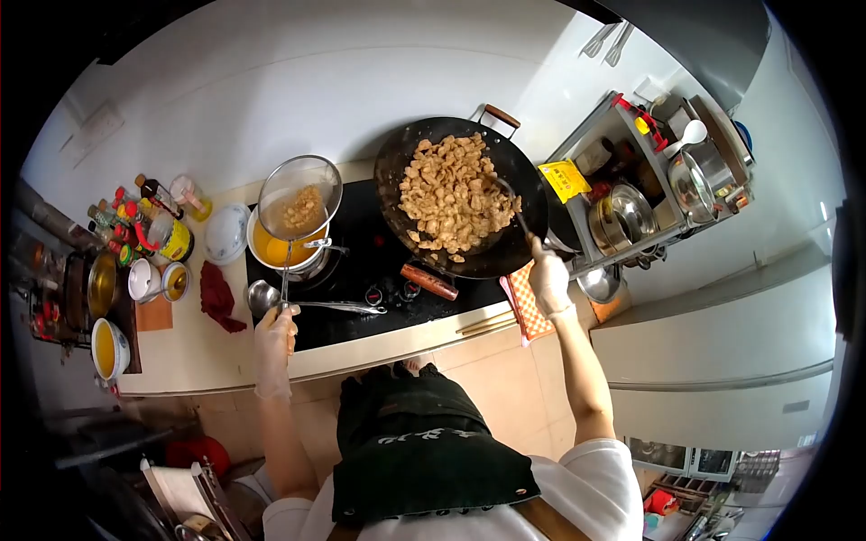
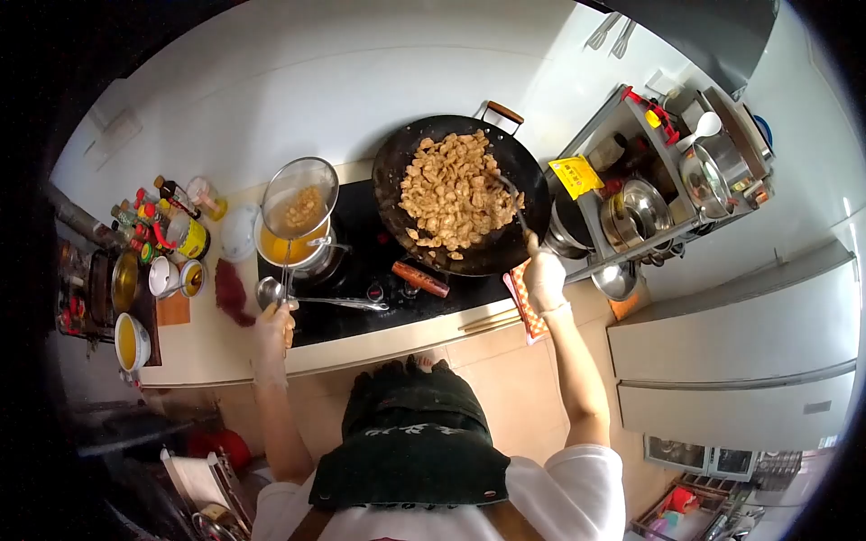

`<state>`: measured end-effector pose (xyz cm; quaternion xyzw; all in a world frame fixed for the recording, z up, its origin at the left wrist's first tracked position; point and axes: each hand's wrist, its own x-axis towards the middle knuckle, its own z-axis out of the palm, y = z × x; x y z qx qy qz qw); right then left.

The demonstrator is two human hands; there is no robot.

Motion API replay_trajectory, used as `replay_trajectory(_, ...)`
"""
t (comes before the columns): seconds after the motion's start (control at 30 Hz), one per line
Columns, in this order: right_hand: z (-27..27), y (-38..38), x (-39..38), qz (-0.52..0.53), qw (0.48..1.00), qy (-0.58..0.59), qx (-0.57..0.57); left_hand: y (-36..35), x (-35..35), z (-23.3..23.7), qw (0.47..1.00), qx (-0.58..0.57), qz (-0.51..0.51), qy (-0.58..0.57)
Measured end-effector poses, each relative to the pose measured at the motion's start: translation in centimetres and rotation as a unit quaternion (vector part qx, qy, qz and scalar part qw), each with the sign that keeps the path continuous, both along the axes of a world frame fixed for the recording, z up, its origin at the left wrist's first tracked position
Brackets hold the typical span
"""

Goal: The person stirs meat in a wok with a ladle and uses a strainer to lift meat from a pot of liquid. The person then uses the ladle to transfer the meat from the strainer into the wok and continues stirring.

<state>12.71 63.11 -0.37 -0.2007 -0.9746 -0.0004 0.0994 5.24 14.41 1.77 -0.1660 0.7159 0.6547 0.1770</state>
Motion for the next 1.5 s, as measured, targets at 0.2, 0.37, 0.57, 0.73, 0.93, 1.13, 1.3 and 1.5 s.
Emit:
replay_trajectory(0.2,5.3,-0.7,3.0,0.008,0.999,-0.022,-0.03,-0.2,-0.4,-0.4,1.0,-0.006,0.017,-0.007)
replay_trajectory(0.37,7.5,-1.7,3.2,0.077,0.977,-0.033,0.197,-0.3,-0.5,-0.5,1.0,-0.004,0.014,0.005)
replay_trajectory(0.57,1.4,-2.5,0.6,0.097,0.954,-0.117,0.26,0.5,-0.4,0.9,1.0,-0.022,0.009,0.001)
replay_trajectory(0.73,0.2,-0.3,0.6,0.119,0.943,-0.096,0.297,0.8,-0.4,0.7,1.0,0.001,0.013,0.0)
replay_trajectory(0.93,4.8,0.0,1.2,0.083,0.971,-0.075,0.21,0.5,-0.1,0.5,1.0,0.014,-0.007,0.023)
replay_trajectory(1.13,1.1,-0.8,0.8,0.154,0.941,-0.025,0.302,0.4,0.2,0.6,1.0,0.005,-0.012,0.016)
replay_trajectory(1.3,7.9,3.7,-0.6,0.061,0.997,-0.032,-0.031,-0.4,0.8,0.1,0.999,-0.004,-0.004,0.031)
replay_trajectory(1.5,9.5,12.1,-7.0,-0.157,0.805,-0.087,-0.565,-1.3,1.5,-1.0,1.0,-0.018,0.018,0.005)
